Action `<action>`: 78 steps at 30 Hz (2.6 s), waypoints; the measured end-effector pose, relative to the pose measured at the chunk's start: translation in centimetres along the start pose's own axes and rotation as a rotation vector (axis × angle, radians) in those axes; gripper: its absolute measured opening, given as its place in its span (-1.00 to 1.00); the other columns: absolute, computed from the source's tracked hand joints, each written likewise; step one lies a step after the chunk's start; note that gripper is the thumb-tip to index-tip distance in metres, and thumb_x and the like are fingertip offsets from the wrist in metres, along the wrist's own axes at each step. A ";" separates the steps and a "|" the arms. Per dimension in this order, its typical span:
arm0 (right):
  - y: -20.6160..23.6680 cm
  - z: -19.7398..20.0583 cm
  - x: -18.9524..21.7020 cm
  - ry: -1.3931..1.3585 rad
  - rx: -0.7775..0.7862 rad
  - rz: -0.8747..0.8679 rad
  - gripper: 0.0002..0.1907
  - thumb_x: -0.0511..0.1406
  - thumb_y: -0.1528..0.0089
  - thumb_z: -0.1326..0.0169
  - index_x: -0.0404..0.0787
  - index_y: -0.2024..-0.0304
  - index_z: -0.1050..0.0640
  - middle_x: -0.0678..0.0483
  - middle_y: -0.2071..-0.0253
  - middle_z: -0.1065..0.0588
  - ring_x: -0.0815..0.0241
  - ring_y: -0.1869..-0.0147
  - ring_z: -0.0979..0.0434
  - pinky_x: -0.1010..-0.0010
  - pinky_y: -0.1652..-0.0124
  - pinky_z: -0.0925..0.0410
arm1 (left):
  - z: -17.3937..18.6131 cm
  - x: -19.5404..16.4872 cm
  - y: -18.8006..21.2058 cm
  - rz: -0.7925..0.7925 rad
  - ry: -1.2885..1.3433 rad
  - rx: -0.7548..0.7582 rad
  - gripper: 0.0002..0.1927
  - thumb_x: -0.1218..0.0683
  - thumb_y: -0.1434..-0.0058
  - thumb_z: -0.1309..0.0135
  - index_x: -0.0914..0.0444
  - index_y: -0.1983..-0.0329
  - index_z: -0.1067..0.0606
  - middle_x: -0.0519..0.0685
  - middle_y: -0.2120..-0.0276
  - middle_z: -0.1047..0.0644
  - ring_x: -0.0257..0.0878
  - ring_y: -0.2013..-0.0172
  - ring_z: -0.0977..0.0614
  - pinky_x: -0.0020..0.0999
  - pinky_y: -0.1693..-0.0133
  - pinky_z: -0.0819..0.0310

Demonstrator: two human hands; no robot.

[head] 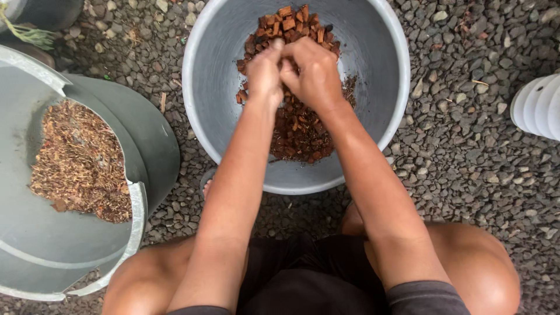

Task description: The person sits on a gravel surface and uses both hands to sort through reddish-brown wood chunks in a grey bucket. They repeatedly pick up, inspect, and place the chunks back into the bucket, occasionally transferring some to a nearby container.

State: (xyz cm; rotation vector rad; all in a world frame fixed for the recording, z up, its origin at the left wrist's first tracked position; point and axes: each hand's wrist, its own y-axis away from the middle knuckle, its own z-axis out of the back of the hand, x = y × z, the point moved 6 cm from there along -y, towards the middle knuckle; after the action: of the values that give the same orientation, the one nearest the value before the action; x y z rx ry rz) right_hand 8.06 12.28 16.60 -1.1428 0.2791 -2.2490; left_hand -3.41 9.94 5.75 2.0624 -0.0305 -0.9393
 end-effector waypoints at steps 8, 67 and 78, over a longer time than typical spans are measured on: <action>-0.4 2.6 -6.3 0.004 0.005 -0.278 -0.71 -0.39 -0.41 -0.04 -0.36 -0.16 -0.57 -0.25 0.09 -0.61 -0.11 0.07 -0.68 0.21 0.07 -0.52 | 2.6 -7.3 -2.6 -0.655 -0.372 -0.007 -0.58 0.08 -0.35 -0.18 0.33 -0.18 -0.38 0.05 -0.11 -0.48 -0.17 -0.13 -0.52 -0.23 -0.19 -0.36; 3.8 -1.6 -6.2 -0.504 0.180 -0.685 -0.80 -0.46 -0.24 -0.24 -0.36 0.08 -0.60 0.10 0.22 -0.59 0.34 0.16 -0.55 0.50 0.11 -0.46 | 1.1 2.3 1.8 -0.384 -0.580 0.126 -0.79 0.06 -0.30 -0.21 0.27 0.10 -0.61 -0.13 0.23 -0.64 -0.36 0.22 -0.60 -0.42 0.12 -0.49; 3.9 -1.7 -5.7 -0.524 0.071 -0.878 -0.60 -0.45 -0.24 -0.14 -0.24 -0.15 -0.54 0.08 0.19 -0.59 0.34 0.19 -0.59 0.51 0.13 -0.53 | 0.9 2.9 2.4 -0.306 -0.553 0.023 -0.72 0.00 -0.33 -0.17 0.21 -0.03 -0.60 -0.10 0.21 -0.63 -0.36 0.28 -0.56 -0.41 0.21 -0.49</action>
State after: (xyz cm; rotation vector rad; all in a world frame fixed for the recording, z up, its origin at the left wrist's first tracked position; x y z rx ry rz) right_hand 10.94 12.40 10.08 -2.0221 -0.6259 -2.4693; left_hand -1.17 6.78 5.35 1.7960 -0.0183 -1.6828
